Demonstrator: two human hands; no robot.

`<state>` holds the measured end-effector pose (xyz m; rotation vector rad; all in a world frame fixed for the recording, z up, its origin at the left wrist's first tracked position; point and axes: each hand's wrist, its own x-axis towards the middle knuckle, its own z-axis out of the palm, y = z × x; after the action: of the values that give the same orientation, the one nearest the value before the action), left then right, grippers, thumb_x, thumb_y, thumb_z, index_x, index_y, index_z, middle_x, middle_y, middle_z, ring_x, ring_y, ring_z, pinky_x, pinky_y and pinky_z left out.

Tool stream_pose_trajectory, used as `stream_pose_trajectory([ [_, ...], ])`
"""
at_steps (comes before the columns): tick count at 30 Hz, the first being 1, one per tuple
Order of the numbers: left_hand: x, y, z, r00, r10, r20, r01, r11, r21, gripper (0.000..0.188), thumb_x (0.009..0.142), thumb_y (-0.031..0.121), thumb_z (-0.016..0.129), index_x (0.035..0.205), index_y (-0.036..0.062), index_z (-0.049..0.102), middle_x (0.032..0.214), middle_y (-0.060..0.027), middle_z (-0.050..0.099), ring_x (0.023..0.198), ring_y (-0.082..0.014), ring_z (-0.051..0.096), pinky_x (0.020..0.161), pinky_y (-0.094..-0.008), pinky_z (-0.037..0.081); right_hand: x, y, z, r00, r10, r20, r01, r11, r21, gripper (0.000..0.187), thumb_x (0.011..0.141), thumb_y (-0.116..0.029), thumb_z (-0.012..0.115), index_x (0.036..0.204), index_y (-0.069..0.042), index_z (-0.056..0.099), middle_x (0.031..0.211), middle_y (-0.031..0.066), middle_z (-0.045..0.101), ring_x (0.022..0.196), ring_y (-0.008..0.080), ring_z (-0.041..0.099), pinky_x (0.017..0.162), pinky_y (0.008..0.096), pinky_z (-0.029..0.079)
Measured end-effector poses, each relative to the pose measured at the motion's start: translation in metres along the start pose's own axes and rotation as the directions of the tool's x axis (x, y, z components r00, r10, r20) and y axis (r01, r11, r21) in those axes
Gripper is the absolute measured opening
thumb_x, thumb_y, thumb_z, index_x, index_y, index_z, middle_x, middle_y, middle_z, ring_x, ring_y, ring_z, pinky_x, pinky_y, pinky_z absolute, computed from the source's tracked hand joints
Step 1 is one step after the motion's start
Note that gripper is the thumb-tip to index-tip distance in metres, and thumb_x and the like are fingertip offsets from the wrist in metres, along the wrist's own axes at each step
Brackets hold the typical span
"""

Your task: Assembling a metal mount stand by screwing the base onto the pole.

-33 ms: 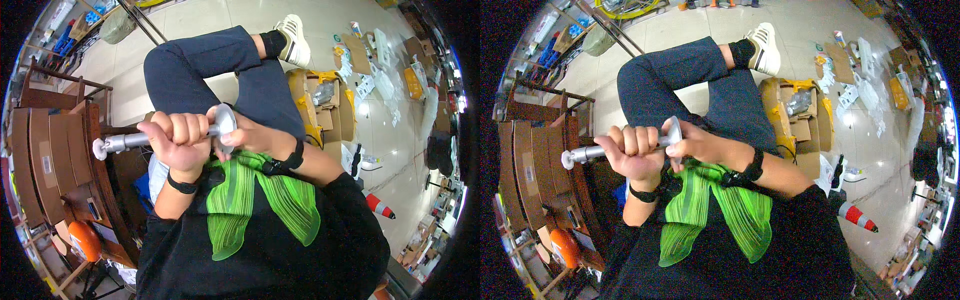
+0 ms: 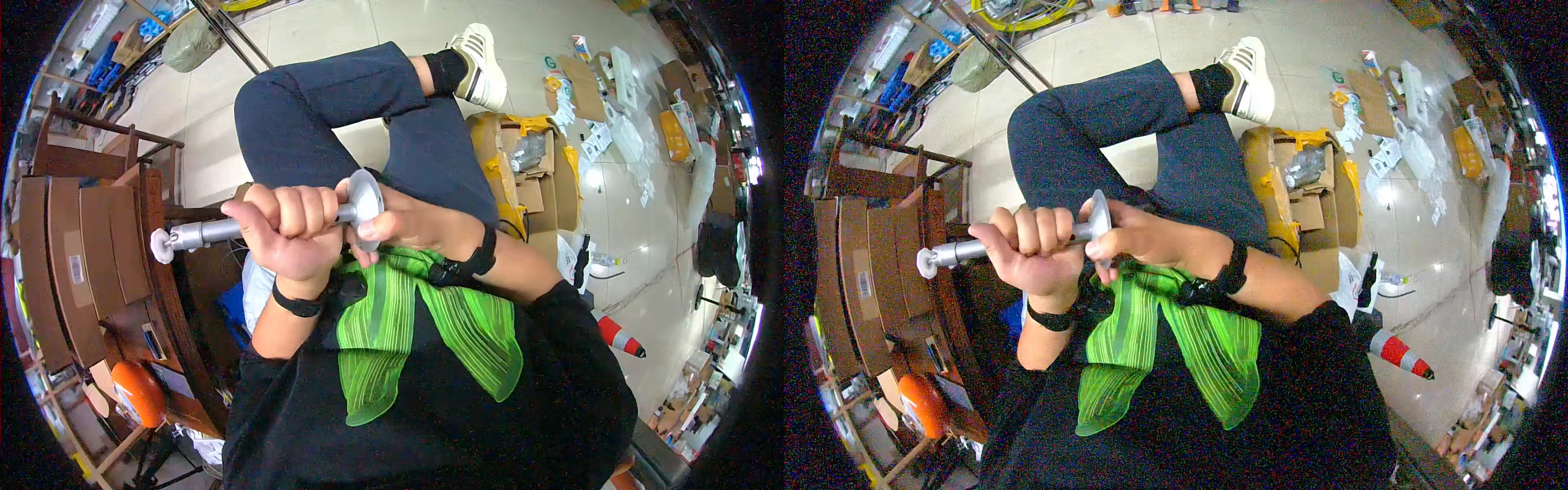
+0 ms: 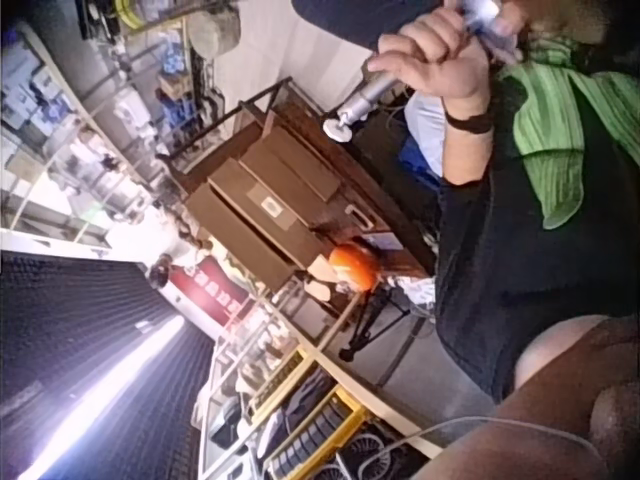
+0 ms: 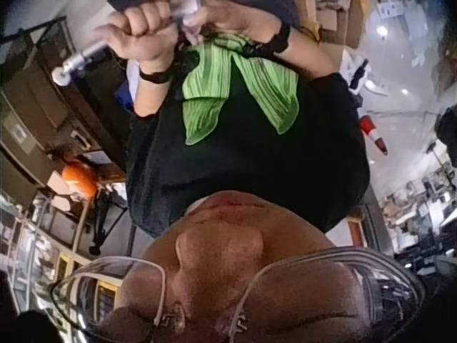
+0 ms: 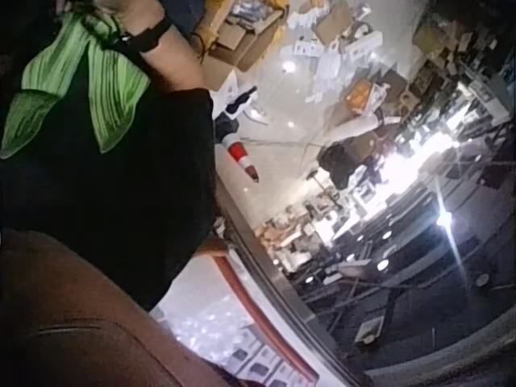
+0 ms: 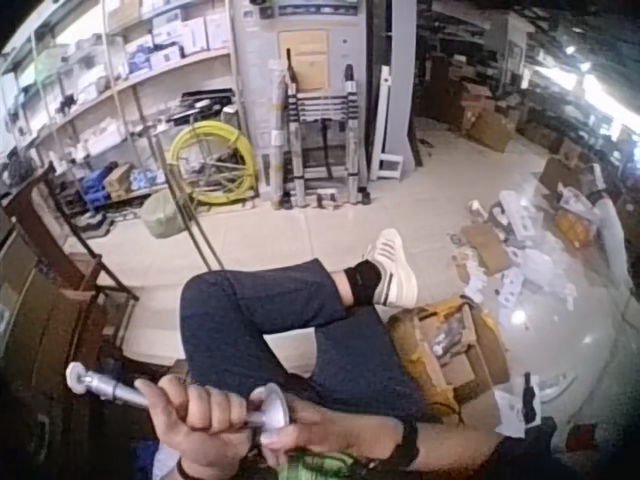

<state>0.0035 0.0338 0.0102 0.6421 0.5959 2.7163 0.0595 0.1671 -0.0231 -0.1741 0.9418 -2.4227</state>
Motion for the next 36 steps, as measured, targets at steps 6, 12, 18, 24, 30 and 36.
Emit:
stream_pose_trajectory([
  [6, -0.001, 0.002, -0.008, 0.999, -0.012, -0.037, 0.01, 0.998, -0.057, 0.045, 0.095, 0.046, 0.032, 0.061, 0.0161, 0.027, 0.048, 0.0058, 0.022, 0.041, -0.0078, 0.019, 0.045, -0.0251, 0.022, 0.008, 0.01, -0.005, 0.899, -0.439, 0.012, 0.372, 0.746, -0.553, 0.063, 0.074, -0.019, 0.067, 0.122, -0.007, 0.028, 0.103, 0.0092, 0.044, 0.095, 0.0161, 0.048, 0.083, 0.0319, 0.042],
  [12, 0.001, -0.01, -0.009, 0.998, -0.032, -0.058, 0.049, 0.942, 0.331, 0.032, 0.094, 0.044, 0.037, 0.096, 0.0132, 0.046, 0.088, -0.0044, 0.049, 0.084, -0.0192, 0.048, 0.081, -0.0343, 0.038, -0.002, -0.019, -0.011, 0.809, -0.554, -0.197, 0.455, 0.802, -0.387, 0.066, 0.074, -0.014, 0.063, 0.128, -0.011, 0.027, 0.112, 0.0105, 0.047, 0.097, 0.0178, 0.05, 0.08, 0.0315, 0.047],
  [18, -0.012, -0.019, -0.032, 0.749, -0.655, 0.101, 0.645, 0.756, 0.112, 0.054, 0.088, 0.053, 0.044, 0.115, 0.0059, 0.045, 0.102, -0.0098, 0.053, 0.093, -0.0202, 0.054, 0.08, -0.0327, 0.043, -0.024, -0.05, -0.011, 0.467, -0.884, -0.007, 0.727, 0.389, -0.566, 0.083, 0.062, -0.01, 0.076, 0.129, -0.006, 0.027, 0.126, 0.0199, 0.041, 0.114, 0.026, 0.047, 0.094, 0.0377, 0.041],
  [24, -0.011, -0.022, -0.041, 0.593, -0.804, -0.04, 0.801, 0.585, 0.128, 0.068, 0.08, 0.053, 0.056, 0.123, 0.0007, 0.045, 0.112, -0.0101, 0.055, 0.098, -0.02, 0.054, 0.084, -0.0313, 0.044, -0.027, -0.059, 0.001, 0.328, -0.925, 0.191, 0.713, 0.111, -0.692, 0.088, 0.056, -0.007, 0.081, 0.126, -0.004, 0.028, 0.124, 0.023, 0.041, 0.113, 0.0276, 0.047, 0.095, 0.0382, 0.04],
  [30, -0.008, -0.024, -0.042, 0.567, -0.823, 0.002, 0.818, 0.564, 0.118, 0.075, 0.075, 0.027, 0.073, 0.131, -0.0001, 0.03, 0.117, -0.0143, 0.052, 0.098, -0.019, 0.055, 0.085, -0.0308, 0.046, -0.025, -0.074, 0.009, 0.255, -0.967, 0.023, 0.763, 0.187, -0.618, 0.092, 0.066, -0.01, 0.078, 0.135, -0.018, 0.018, 0.131, 0.0192, 0.032, 0.109, 0.0308, 0.05, 0.091, 0.0413, 0.044],
  [36, -0.007, -0.027, -0.046, 0.558, -0.812, 0.172, 0.822, 0.569, 0.017, 0.074, 0.076, 0.031, 0.071, 0.13, -0.0014, 0.033, 0.114, -0.0144, 0.054, 0.091, -0.021, 0.058, 0.079, -0.0311, 0.048, -0.026, -0.082, 0.013, 0.242, -0.952, -0.188, 0.946, 0.275, -0.174, 0.076, 0.076, -0.026, 0.071, 0.137, -0.02, 0.027, 0.14, 0.0213, 0.024, 0.098, 0.017, 0.057, 0.091, 0.0325, 0.046],
])
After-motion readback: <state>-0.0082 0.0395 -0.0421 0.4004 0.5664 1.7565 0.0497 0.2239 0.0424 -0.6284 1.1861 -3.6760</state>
